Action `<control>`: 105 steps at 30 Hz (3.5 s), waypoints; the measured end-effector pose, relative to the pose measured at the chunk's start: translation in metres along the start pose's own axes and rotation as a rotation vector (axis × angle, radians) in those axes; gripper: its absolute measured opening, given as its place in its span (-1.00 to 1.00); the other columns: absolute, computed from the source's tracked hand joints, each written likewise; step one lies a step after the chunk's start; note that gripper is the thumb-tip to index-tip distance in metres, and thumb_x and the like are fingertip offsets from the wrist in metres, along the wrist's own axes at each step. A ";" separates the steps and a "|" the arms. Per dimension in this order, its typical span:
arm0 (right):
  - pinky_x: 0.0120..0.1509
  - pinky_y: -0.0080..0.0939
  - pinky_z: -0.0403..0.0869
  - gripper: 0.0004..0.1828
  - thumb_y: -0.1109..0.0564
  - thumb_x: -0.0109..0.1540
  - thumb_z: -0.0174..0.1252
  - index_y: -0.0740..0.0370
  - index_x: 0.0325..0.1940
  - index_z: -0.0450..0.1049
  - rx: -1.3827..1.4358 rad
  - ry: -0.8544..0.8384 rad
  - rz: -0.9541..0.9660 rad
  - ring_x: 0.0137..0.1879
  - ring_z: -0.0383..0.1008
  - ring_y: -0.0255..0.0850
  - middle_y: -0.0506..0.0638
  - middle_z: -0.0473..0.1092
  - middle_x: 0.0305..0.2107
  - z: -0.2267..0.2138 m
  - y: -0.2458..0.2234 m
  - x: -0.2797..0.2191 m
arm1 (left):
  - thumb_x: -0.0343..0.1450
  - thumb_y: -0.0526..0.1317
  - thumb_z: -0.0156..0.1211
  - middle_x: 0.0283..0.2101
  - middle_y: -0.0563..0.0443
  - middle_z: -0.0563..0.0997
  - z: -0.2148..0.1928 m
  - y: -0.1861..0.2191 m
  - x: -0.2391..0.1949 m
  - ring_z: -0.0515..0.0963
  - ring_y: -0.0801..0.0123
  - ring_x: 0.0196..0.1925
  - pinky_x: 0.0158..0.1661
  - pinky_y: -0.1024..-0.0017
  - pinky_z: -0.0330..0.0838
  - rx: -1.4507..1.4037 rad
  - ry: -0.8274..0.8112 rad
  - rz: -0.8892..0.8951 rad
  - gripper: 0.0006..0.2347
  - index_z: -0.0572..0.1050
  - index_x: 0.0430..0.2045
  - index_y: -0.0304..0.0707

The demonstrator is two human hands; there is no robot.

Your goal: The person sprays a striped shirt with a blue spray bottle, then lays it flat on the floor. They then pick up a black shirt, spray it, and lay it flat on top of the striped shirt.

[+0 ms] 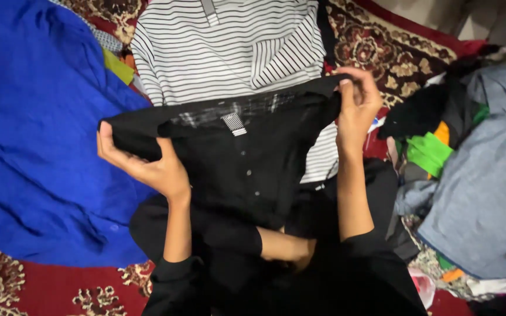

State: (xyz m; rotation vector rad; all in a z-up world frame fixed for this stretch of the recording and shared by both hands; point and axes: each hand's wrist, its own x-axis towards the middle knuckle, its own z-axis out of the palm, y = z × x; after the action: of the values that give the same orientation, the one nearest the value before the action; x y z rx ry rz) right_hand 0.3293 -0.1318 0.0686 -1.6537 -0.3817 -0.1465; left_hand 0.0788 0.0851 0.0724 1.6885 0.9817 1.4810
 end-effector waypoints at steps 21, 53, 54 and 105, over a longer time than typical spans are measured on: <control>0.36 0.14 0.37 -0.35 0.56 0.01 -0.22 0.51 0.17 0.43 -0.424 -0.266 -0.615 0.23 0.32 0.21 0.32 0.27 0.02 0.116 0.082 0.149 | 0.54 0.19 0.05 0.38 -0.22 0.30 0.203 -0.101 0.098 0.27 -0.08 0.50 0.47 -0.04 0.12 0.352 0.064 0.168 -0.39 0.19 0.35 -0.27; 0.11 -0.08 0.52 -0.18 -0.29 0.53 -0.11 0.15 0.66 -0.27 -1.194 -0.541 -0.394 0.66 -0.08 -0.04 0.12 -0.26 0.56 0.224 0.283 0.198 | 0.60 0.13 -0.06 0.51 -0.16 0.04 0.287 -0.309 0.132 0.36 -0.09 0.19 0.08 0.04 0.26 1.033 -0.661 0.383 -0.41 0.11 0.48 -0.18; 0.34 -0.07 0.44 -0.21 -0.30 0.55 -0.19 0.14 0.66 -0.30 -1.278 -0.532 -0.417 0.67 -0.20 -0.15 0.10 -0.25 0.56 0.225 0.284 0.194 | 0.63 0.13 -0.13 0.52 -0.18 0.05 0.285 -0.310 0.131 0.33 -0.07 0.35 0.21 0.03 0.24 1.015 -0.657 0.399 -0.42 0.06 0.50 -0.18; 0.07 0.09 0.16 -0.65 0.15 0.08 0.08 -0.19 -0.08 0.48 -0.928 -0.341 0.055 0.00 0.24 -0.02 -0.15 0.30 -0.20 0.039 0.134 -0.168 | 0.36 -0.04 0.22 0.21 -0.09 0.32 0.009 -0.108 -0.170 0.25 0.04 0.31 0.30 -0.01 -0.03 0.441 -0.475 -0.407 -0.59 0.40 0.12 0.10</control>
State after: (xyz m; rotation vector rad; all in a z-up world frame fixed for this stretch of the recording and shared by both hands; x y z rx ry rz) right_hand 0.2120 -0.1310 -0.1156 -2.6190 -0.5735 0.0134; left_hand 0.0649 -0.0111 -0.1047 1.8716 1.3365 0.5867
